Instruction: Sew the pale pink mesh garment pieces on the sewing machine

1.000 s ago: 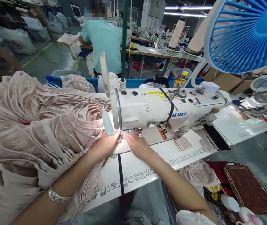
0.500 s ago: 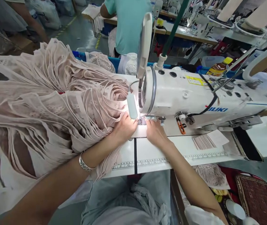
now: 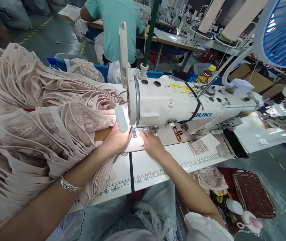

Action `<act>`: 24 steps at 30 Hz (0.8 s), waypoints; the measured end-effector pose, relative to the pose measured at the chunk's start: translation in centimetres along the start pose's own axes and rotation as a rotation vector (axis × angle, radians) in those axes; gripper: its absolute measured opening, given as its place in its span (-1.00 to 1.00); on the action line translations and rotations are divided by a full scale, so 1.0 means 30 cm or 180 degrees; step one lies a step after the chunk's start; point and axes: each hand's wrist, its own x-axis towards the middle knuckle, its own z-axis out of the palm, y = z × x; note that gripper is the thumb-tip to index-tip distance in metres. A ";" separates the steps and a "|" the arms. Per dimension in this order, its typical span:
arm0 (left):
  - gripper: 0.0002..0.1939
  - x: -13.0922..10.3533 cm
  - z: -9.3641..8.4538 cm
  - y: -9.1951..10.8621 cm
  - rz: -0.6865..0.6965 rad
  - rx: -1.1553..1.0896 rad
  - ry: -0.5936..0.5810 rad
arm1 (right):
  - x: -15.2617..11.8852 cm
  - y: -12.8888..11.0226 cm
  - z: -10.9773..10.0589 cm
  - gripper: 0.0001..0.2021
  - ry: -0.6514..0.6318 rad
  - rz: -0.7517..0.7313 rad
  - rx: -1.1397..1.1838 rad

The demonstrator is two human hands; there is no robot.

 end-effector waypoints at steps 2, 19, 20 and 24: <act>-0.79 -0.004 0.000 0.002 -0.0005 -0.0016 -0.0022 | -0.006 0.000 0.007 -0.48 0.0110 -0.0064 0.0034; -0.77 -0.008 -0.009 0.009 0.0037 -0.0025 -0.0017 | -0.009 0.001 -0.002 -0.35 -0.0051 -0.0131 -0.0018; -0.77 -0.007 -0.013 0.011 0.0037 -0.0026 -0.0043 | -0.008 -0.002 -0.004 -0.35 -0.0106 -0.0088 -0.0027; -0.76 -0.006 -0.019 0.015 0.0029 -0.0023 -0.0029 | -0.004 -0.016 -0.015 -0.34 -0.0236 0.0028 -0.0069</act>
